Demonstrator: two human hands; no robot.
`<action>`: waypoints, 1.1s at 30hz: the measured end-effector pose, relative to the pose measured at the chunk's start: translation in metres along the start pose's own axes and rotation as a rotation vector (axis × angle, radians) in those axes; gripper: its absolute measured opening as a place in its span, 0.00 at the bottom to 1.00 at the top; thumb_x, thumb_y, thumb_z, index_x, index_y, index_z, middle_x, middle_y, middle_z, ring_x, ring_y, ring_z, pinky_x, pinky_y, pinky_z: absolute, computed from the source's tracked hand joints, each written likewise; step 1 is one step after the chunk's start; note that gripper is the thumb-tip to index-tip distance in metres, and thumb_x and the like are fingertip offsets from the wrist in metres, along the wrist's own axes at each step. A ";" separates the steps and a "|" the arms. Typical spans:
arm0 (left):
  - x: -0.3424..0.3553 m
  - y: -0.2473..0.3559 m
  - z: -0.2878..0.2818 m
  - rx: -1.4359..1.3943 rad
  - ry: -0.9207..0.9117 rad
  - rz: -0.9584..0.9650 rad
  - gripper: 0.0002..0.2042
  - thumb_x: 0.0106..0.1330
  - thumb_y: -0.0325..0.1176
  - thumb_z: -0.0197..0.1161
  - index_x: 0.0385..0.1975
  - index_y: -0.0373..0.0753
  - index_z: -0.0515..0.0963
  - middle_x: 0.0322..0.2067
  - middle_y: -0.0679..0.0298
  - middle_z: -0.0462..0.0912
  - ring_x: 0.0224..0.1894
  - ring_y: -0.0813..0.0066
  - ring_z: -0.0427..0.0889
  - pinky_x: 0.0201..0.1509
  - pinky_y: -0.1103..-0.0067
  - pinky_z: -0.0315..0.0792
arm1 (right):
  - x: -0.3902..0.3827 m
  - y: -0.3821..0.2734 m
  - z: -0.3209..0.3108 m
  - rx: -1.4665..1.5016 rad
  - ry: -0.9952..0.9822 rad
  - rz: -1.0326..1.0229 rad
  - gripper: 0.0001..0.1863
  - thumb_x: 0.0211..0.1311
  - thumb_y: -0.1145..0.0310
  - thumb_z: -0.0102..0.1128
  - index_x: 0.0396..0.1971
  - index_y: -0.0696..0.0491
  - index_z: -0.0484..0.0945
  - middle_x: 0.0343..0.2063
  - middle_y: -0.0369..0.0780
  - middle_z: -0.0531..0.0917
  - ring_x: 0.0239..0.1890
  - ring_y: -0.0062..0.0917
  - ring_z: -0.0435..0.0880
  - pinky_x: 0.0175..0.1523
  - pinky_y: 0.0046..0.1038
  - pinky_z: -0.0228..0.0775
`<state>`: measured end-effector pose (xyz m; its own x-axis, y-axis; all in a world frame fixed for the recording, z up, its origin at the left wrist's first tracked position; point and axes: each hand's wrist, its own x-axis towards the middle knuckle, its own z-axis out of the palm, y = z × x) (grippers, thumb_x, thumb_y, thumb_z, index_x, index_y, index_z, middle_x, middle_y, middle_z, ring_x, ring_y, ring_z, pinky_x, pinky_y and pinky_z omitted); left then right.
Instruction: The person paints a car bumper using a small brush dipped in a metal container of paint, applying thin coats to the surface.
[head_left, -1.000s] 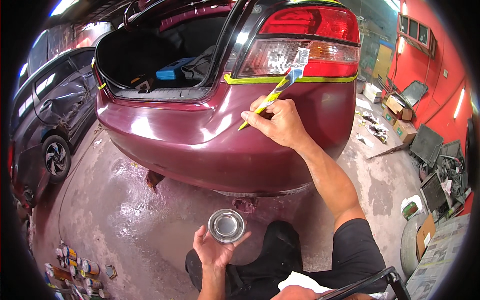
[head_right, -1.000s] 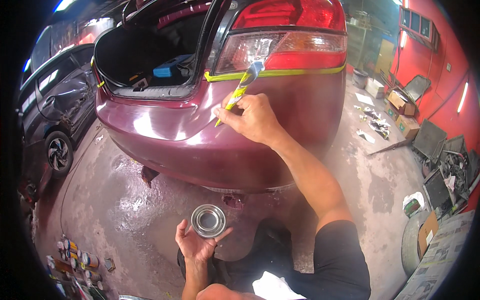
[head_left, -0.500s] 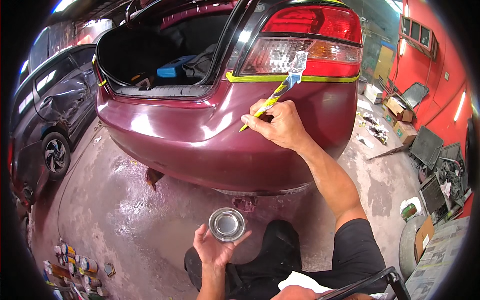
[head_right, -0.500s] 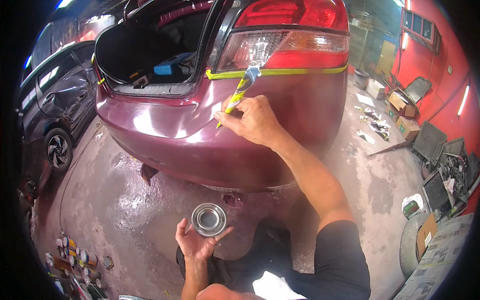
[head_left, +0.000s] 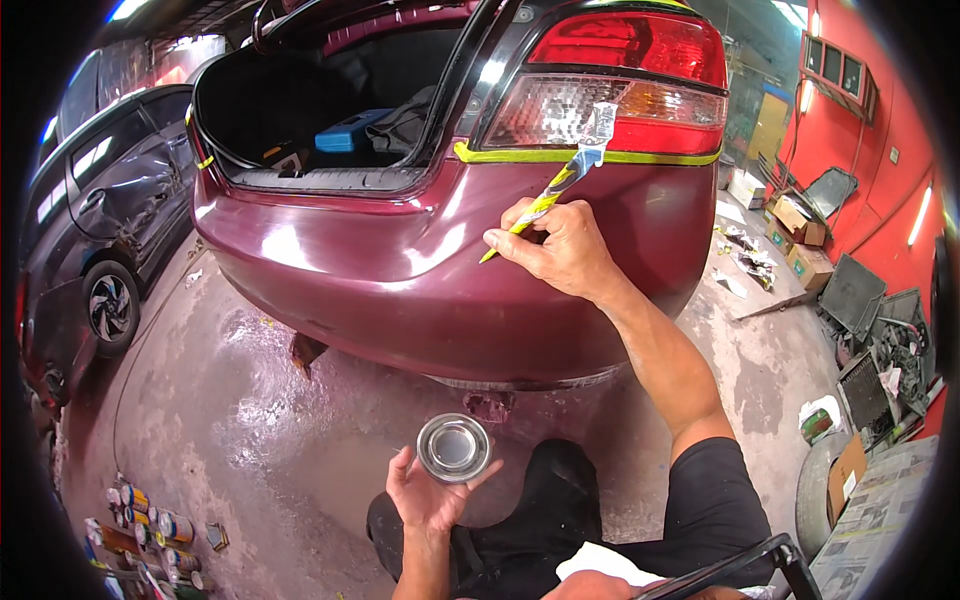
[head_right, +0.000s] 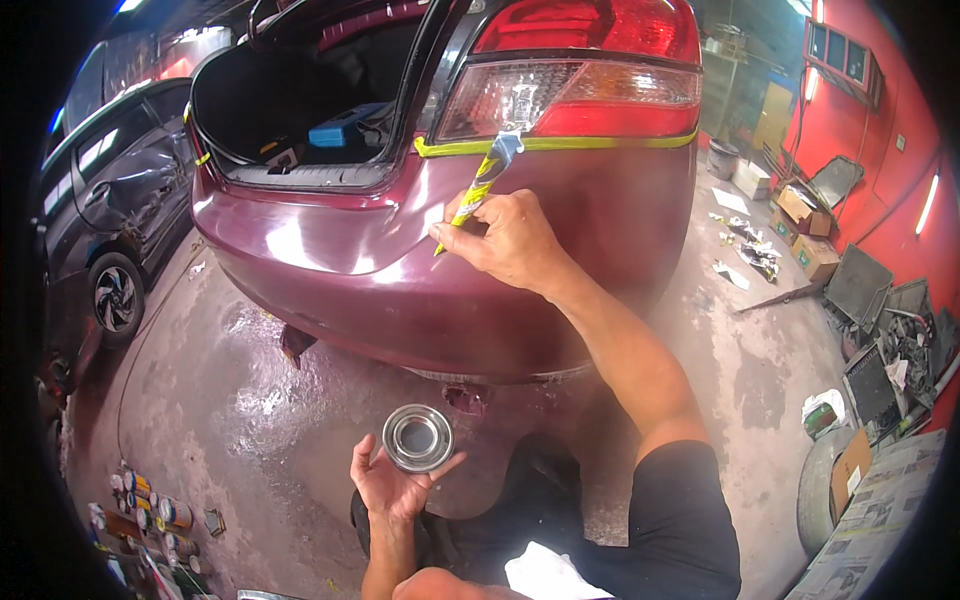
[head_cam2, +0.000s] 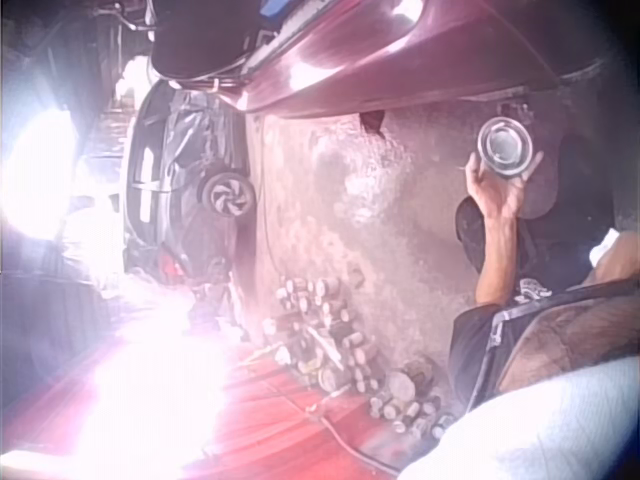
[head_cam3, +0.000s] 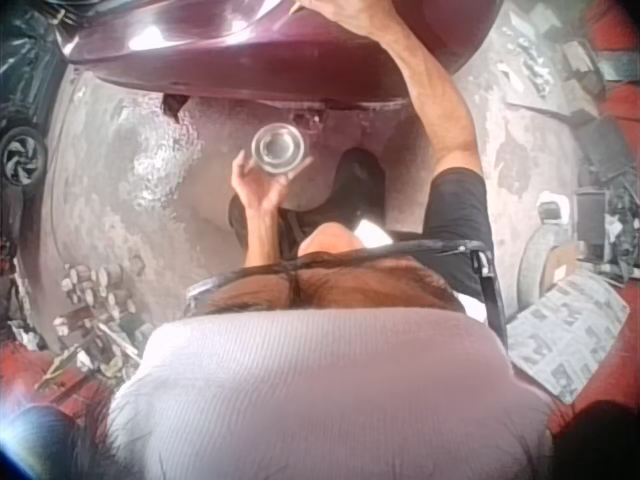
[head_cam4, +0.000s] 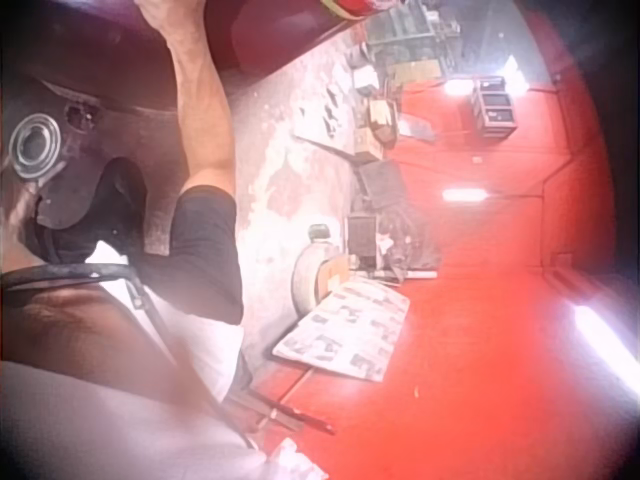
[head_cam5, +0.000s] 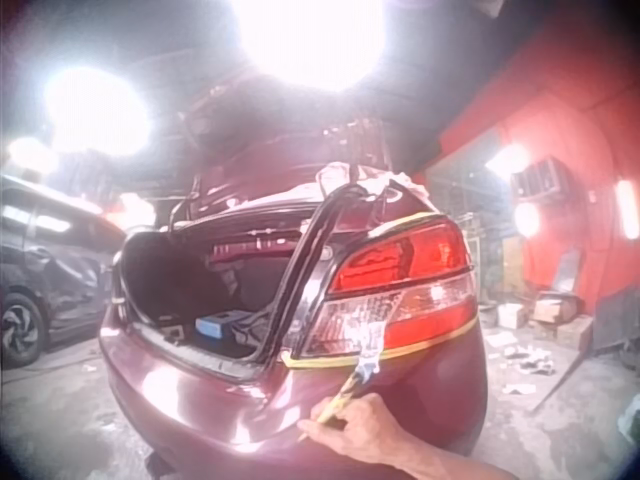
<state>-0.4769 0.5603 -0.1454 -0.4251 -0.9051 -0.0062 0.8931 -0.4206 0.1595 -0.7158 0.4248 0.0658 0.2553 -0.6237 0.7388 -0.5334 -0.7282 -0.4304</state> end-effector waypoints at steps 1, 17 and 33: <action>0.000 0.000 0.000 -0.001 -0.002 0.000 0.31 0.66 0.48 0.56 0.63 0.31 0.70 0.63 0.43 0.74 0.66 0.36 0.72 0.67 0.24 0.50 | 0.000 0.000 0.000 0.000 0.000 0.000 0.08 0.63 0.68 0.70 0.30 0.57 0.86 0.26 0.41 0.89 0.30 0.25 0.90 0.38 0.26 0.79; -0.002 -0.001 0.003 0.001 -0.008 -0.009 0.31 0.66 0.48 0.56 0.63 0.31 0.70 0.63 0.43 0.74 0.66 0.39 0.72 0.68 0.26 0.50 | -0.002 0.024 -0.015 0.524 0.082 0.055 0.11 0.70 0.66 0.67 0.37 0.58 0.80 0.29 0.40 0.85 0.32 0.19 0.85 0.39 0.24 0.79; 0.012 -0.005 0.023 0.000 -0.097 -0.069 0.32 0.71 0.51 0.49 0.67 0.31 0.64 0.65 0.41 0.70 0.67 0.37 0.71 0.69 0.35 0.60 | -0.103 -0.043 0.001 0.318 -0.488 0.274 0.09 0.65 0.66 0.72 0.37 0.56 0.84 0.29 0.36 0.86 0.30 0.19 0.83 0.36 0.24 0.75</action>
<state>-0.4900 0.5531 -0.1237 -0.4974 -0.8640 0.0784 0.8614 -0.4812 0.1625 -0.7187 0.5200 0.0075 0.5212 -0.8022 0.2912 -0.3857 -0.5257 -0.7582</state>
